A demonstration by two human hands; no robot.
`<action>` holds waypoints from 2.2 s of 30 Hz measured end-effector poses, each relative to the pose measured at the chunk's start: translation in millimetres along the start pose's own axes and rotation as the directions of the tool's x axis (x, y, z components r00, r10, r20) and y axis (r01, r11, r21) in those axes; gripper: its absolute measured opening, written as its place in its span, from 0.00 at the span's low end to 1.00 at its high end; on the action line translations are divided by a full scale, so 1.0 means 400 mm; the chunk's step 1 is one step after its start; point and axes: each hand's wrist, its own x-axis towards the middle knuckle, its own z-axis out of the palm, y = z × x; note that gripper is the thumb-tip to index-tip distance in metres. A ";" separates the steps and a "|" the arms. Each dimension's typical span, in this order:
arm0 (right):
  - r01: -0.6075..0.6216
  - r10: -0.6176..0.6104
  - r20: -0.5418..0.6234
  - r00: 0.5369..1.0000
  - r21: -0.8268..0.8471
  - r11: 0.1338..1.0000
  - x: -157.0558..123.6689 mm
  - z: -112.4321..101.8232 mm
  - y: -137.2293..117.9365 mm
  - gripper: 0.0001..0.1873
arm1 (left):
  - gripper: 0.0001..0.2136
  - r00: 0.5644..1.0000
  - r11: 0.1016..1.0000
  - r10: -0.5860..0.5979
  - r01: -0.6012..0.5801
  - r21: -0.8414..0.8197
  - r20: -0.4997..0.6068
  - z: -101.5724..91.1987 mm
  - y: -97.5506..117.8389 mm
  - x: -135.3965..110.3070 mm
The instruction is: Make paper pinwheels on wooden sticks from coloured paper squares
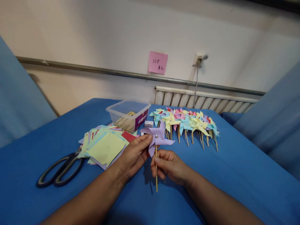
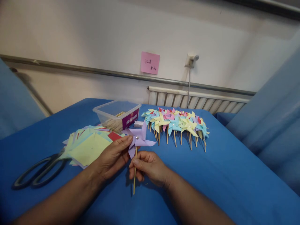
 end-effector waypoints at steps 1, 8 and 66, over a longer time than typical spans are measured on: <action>0.007 -0.007 0.000 1.000 -0.005 1.000 0.001 -0.002 0.003 0.13 | 0.08 1.000 1.000 0.000 0.000 -0.008 -0.009 0.001 0.001 0.000; -0.004 0.003 -0.050 0.999 -0.032 0.999 0.008 -0.008 0.015 0.14 | 0.06 0.999 0.998 0.021 -0.024 -0.066 -0.044 0.003 0.004 0.000; -0.129 0.115 -0.122 0.986 -0.111 0.986 0.032 -0.007 0.019 0.23 | 0.09 0.950 0.971 0.151 -0.091 0.223 -0.272 -0.012 0.007 0.017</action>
